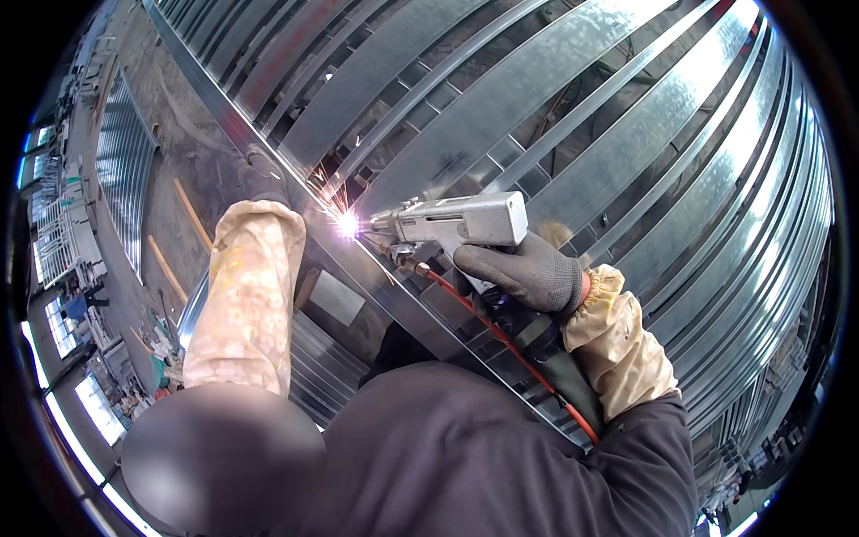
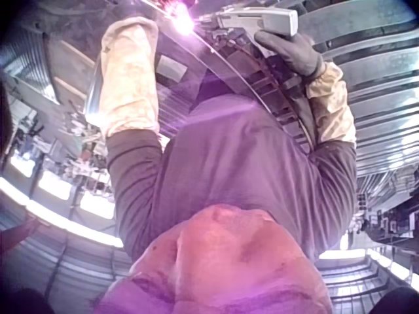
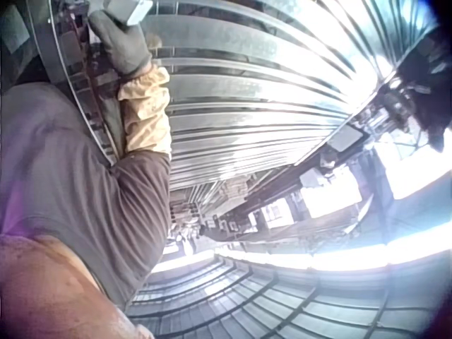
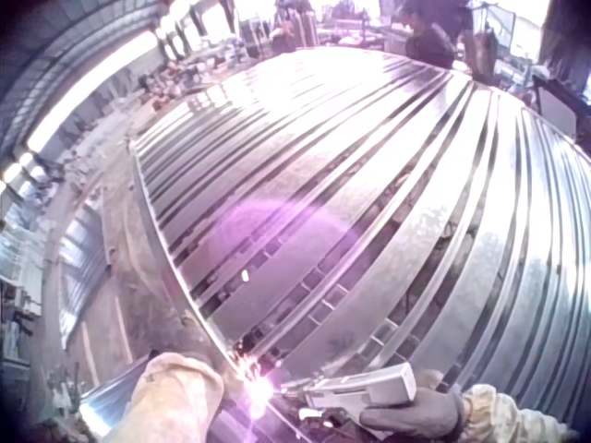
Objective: The person welds along the seams of a large metal frame using a handheld welding torch. Sparks fly as the torch moves steadily along the joints. The person repositions the frame and continues welding different sections within a workshop environment.
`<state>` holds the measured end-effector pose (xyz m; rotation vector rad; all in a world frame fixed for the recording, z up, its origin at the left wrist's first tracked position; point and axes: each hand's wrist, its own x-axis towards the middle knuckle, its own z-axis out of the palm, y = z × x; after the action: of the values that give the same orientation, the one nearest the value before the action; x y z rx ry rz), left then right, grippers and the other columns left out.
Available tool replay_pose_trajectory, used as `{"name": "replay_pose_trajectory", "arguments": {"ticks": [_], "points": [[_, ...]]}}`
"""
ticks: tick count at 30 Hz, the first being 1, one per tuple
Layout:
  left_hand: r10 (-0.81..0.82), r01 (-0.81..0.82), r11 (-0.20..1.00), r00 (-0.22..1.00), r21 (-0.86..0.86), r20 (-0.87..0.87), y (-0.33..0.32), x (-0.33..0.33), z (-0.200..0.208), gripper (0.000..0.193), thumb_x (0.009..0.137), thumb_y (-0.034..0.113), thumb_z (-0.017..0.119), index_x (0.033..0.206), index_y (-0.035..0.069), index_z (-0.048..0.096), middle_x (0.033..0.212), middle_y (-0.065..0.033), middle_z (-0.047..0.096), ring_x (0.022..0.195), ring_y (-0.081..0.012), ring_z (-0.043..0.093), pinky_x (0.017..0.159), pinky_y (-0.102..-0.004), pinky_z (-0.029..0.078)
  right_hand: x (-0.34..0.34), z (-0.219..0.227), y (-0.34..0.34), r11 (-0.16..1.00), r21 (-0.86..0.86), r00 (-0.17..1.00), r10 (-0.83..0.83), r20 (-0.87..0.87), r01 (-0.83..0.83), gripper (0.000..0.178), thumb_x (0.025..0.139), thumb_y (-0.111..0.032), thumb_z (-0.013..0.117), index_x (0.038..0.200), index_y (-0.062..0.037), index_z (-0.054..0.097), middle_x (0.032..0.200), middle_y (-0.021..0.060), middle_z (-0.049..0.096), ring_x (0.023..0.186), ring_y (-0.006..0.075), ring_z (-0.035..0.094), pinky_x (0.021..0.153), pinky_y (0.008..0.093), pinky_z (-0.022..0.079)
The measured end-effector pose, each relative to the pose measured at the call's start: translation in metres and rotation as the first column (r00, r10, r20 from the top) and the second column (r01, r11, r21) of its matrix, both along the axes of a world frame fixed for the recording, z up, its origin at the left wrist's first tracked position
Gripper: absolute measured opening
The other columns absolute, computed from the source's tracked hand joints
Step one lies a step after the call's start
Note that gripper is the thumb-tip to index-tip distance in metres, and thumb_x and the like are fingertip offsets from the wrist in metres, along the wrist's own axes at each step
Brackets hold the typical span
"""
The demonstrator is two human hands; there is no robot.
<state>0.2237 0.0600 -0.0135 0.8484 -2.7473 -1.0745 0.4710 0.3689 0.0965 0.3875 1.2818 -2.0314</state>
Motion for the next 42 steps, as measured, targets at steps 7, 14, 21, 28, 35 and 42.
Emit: {"name": "replay_pose_trajectory", "arguments": {"ticks": [7,14,21,28,35,42], "points": [[0.009,-0.009,0.998,1.000,-0.067,-0.002,0.003,0.001,0.001,0.069,0.095,0.047,0.035,0.131,-0.012,0.042,0.130,-0.0312,0.048,0.121,-0.0420,0.048,0.102,-0.0421,0.039,0.008,-0.013,0.003,0.984,0.173,0.976,0.068,-0.205,-0.032,0.036,0.095,-0.027,0.058,0.115,0.0018,0.057,0.098,0.0043,0.061,0.091,0.0114,0.053,0.080,0.0287,0.046],[-0.031,0.028,0.996,0.999,0.087,0.032,-0.002,-0.004,-0.009,0.072,0.096,0.047,0.033,0.132,-0.015,0.038,0.134,-0.0341,0.043,0.127,-0.0430,0.042,0.107,-0.0416,0.035,0.012,-0.009,0.003,0.994,0.107,0.986,-0.017,-0.166,0.035,0.035,0.094,-0.027,0.059,0.114,0.0014,0.057,0.098,0.0037,0.061,0.092,0.0111,0.053,0.081,0.0292,0.046],[-0.072,0.068,0.997,0.993,-0.041,-0.093,-0.051,-0.018,-0.050,0.073,0.095,0.047,0.034,0.131,-0.016,0.039,0.133,-0.0349,0.043,0.127,-0.0437,0.042,0.107,-0.0418,0.034,0.016,-0.009,-0.002,0.993,0.112,0.983,-0.020,-0.181,0.041,0.033,0.094,-0.025,0.060,0.114,0.0013,0.058,0.096,0.0024,0.060,0.090,0.0100,0.053,0.079,0.0276,0.045],[-0.026,0.021,0.997,0.998,-0.077,-0.064,-0.006,-0.003,-0.014,0.071,0.095,0.047,0.034,0.130,-0.014,0.041,0.133,-0.0343,0.044,0.127,-0.0431,0.042,0.107,-0.0420,0.034,0.019,-0.010,0.004,0.999,0.049,0.993,-0.012,-0.115,0.018,0.020,0.094,-0.020,0.056,0.097,0.0001,0.059,0.076,-0.0037,0.052,0.071,0.0040,0.046,0.064,0.0228,0.040],[-0.040,0.035,0.996,0.997,-0.084,-0.063,-0.007,-0.004,-0.016,0.070,0.095,0.047,0.035,0.129,-0.015,0.042,0.133,-0.0337,0.044,0.125,-0.0433,0.044,0.104,-0.0426,0.037,0.019,-0.001,0.002,0.999,0.014,0.993,-0.050,-0.106,0.051,0.016,0.094,-0.014,0.050,0.085,-0.0035,0.057,0.065,-0.0056,0.042,0.061,0.0015,0.038,0.056,0.0207,0.034],[-0.040,0.040,0.996,0.999,-0.084,-0.003,-0.001,0.000,-0.004,0.069,0.095,0.046,0.035,0.130,-0.014,0.042,0.134,-0.0341,0.043,0.126,-0.0433,0.043,0.104,-0.0429,0.037,0.023,-0.002,0.004,0.996,0.083,0.986,-0.006,-0.166,0.020,0.017,0.094,-0.016,0.052,0.089,-0.0017,0.059,0.066,-0.0055,0.044,0.062,0.0016,0.040,0.057,0.0201,0.035]]}}
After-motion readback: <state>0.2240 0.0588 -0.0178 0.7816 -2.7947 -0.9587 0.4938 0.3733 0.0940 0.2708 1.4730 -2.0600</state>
